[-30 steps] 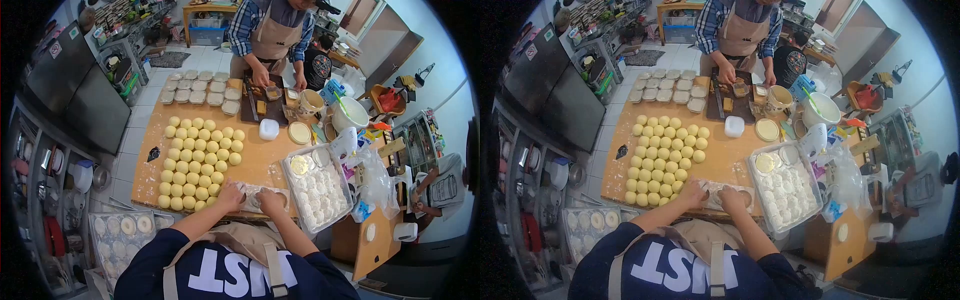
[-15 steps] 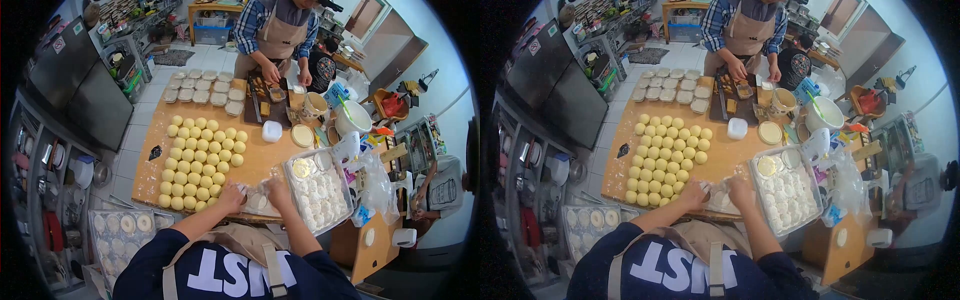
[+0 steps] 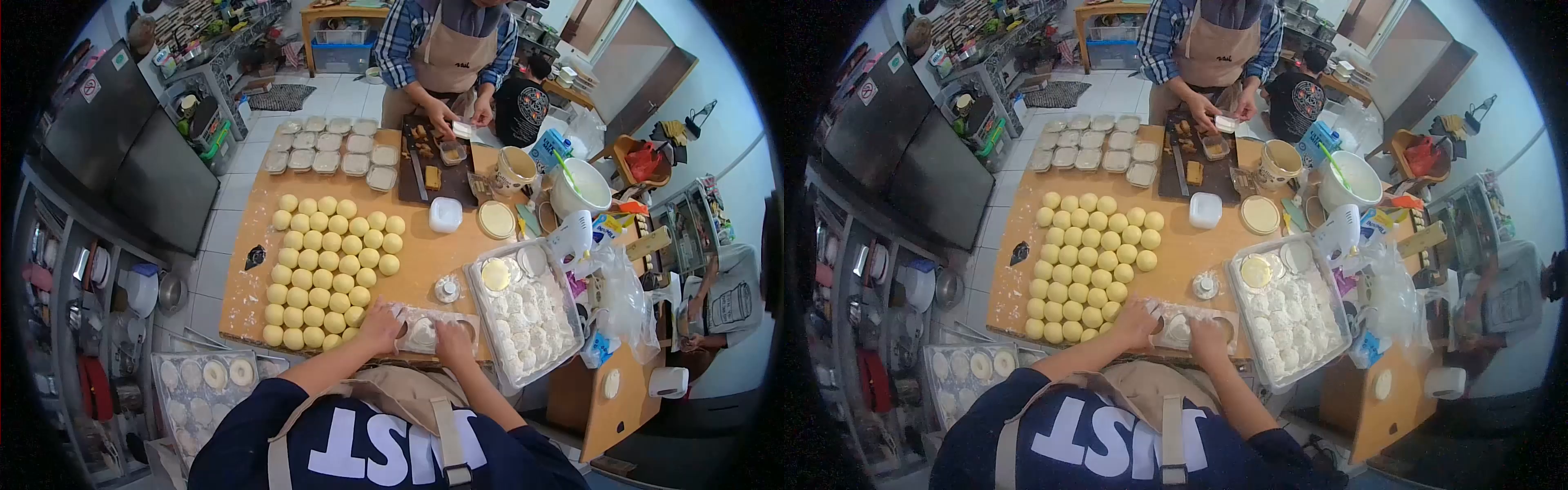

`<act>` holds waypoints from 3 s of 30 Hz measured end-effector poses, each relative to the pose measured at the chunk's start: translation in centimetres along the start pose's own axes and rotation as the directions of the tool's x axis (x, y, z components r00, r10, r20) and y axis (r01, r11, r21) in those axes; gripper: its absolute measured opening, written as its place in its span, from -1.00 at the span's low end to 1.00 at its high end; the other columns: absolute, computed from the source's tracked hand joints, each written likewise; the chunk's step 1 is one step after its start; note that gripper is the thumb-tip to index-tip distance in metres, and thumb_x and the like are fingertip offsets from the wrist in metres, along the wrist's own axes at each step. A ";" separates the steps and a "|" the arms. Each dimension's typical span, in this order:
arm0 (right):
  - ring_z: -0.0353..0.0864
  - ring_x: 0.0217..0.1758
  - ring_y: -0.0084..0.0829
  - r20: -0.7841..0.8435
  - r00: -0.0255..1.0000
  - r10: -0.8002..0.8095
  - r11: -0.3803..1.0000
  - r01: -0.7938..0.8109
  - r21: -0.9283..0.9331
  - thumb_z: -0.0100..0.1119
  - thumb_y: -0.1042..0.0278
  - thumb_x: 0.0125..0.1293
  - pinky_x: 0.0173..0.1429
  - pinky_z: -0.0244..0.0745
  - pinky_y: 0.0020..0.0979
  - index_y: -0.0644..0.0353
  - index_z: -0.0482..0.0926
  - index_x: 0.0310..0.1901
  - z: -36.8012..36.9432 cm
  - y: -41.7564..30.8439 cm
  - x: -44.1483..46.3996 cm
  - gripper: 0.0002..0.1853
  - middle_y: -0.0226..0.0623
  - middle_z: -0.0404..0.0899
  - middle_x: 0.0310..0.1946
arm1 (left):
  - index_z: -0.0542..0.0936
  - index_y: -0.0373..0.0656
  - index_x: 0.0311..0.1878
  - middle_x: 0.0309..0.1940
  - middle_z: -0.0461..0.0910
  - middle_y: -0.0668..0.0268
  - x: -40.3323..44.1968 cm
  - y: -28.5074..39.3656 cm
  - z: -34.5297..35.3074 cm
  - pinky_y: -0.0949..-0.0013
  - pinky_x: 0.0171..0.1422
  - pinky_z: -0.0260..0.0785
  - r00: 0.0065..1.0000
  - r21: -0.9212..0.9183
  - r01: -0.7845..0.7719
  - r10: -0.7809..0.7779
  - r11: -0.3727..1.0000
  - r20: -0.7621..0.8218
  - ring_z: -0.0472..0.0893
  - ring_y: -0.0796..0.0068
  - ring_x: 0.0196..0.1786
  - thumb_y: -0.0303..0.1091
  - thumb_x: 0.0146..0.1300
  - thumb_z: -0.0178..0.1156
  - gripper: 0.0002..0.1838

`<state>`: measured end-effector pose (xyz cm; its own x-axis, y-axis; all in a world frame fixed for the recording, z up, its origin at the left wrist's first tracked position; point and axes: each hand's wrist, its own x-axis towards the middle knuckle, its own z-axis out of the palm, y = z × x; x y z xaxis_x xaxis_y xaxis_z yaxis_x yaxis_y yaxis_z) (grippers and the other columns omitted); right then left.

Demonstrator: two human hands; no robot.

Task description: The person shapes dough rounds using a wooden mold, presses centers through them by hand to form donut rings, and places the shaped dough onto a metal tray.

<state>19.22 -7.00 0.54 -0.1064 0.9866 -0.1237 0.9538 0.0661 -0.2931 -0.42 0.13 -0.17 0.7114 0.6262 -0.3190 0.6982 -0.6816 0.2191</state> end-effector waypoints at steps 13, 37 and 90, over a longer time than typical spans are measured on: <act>0.62 -0.18 -0.17 0.084 0.996 -0.011 0.990 0.023 -0.138 -0.01 0.41 0.22 -0.11 0.42 -0.09 0.15 0.48 -0.01 1.7 -0.4 -0.1 -0.71 -0.16 0.62 -0.39 | 0.32 -0.25 0.32 0.33 0.29 0.03 0.2 -0.2 0.0 -0.12 0.53 -0.19 0.998 0.020 -0.035 0.034 0.999 0.056 0.23 0.07 0.42 0.05 -0.25 0.49 0.04; 0.60 -0.20 -0.45 -0.345 0.696 0.630 0.513 -0.039 0.858 0.05 0.49 0.27 -0.11 0.48 -0.45 0.27 0.57 -0.16 -4.2 9.4 -1.5 -0.84 -0.23 0.66 -0.20 | 0.53 -0.26 0.05 0.17 0.39 -0.05 -3.7 -2.0 -4.8 0.07 0.44 0.03 0.999 -0.329 -0.001 -0.015 0.944 -0.046 0.21 -0.04 0.34 0.04 -0.26 0.47 -0.21; 0.57 -0.04 -0.37 0.296 0.944 -0.146 0.061 -0.290 0.955 0.22 0.70 0.10 0.01 0.55 -0.34 0.23 0.31 -0.02 -8.6 8.0 3.1 -0.57 -0.25 0.51 -0.12 | 0.35 -0.32 0.23 0.13 0.48 0.16 3.8 12.1 -4.6 0.36 0.25 0.35 0.899 -0.978 -0.197 -0.410 -0.067 -0.153 0.49 0.40 0.17 -0.47 0.13 0.31 -0.41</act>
<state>28.96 -2.12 5.95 -0.3230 0.8773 -0.3550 -0.1790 -0.4250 -0.8873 11.12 -3.96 5.51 0.3661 0.9002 -0.2356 -0.1088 0.2929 0.9499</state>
